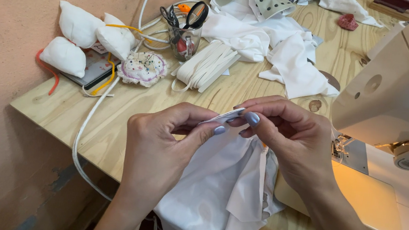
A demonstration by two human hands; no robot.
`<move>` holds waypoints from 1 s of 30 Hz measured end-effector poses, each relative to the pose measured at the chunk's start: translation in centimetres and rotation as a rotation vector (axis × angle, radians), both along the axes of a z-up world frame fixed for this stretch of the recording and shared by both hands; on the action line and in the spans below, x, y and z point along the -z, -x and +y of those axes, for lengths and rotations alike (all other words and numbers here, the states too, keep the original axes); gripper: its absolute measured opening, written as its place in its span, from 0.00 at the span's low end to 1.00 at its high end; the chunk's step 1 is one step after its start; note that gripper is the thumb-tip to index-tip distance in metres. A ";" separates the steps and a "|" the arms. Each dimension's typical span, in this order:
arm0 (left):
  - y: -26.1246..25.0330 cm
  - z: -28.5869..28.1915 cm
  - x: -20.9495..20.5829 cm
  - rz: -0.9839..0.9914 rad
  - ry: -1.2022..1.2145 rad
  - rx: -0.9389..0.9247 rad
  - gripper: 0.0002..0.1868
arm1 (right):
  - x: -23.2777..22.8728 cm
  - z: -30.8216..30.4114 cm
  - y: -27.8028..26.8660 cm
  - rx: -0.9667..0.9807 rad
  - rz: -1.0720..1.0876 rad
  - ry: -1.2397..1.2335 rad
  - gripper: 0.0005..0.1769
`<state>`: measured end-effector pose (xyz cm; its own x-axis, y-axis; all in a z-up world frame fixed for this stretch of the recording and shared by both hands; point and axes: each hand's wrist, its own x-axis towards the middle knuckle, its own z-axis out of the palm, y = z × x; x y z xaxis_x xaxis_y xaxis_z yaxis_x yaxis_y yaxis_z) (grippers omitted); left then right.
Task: Aligning fabric edges and securing them with pins and clips in preparation for sewing.
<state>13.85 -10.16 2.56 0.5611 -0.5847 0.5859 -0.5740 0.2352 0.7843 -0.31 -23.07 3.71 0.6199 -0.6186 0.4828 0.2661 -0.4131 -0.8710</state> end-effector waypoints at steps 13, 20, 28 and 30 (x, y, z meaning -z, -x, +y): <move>0.5 -0.3 0.2 0.061 -0.016 0.029 0.09 | -0.1 0.3 -0.1 0.064 -0.023 -0.036 0.05; 1.4 -0.4 0.2 -0.163 0.072 -0.060 0.03 | 0.1 1.0 -0.3 0.133 -0.056 0.029 0.05; 2.6 -0.8 0.5 -0.270 0.168 -0.299 0.06 | 1.5 1.9 -0.5 0.205 -0.191 0.344 0.02; 2.6 -0.8 0.5 -0.360 0.195 -0.274 0.08 | 1.4 2.0 -0.4 0.225 -0.175 0.398 0.06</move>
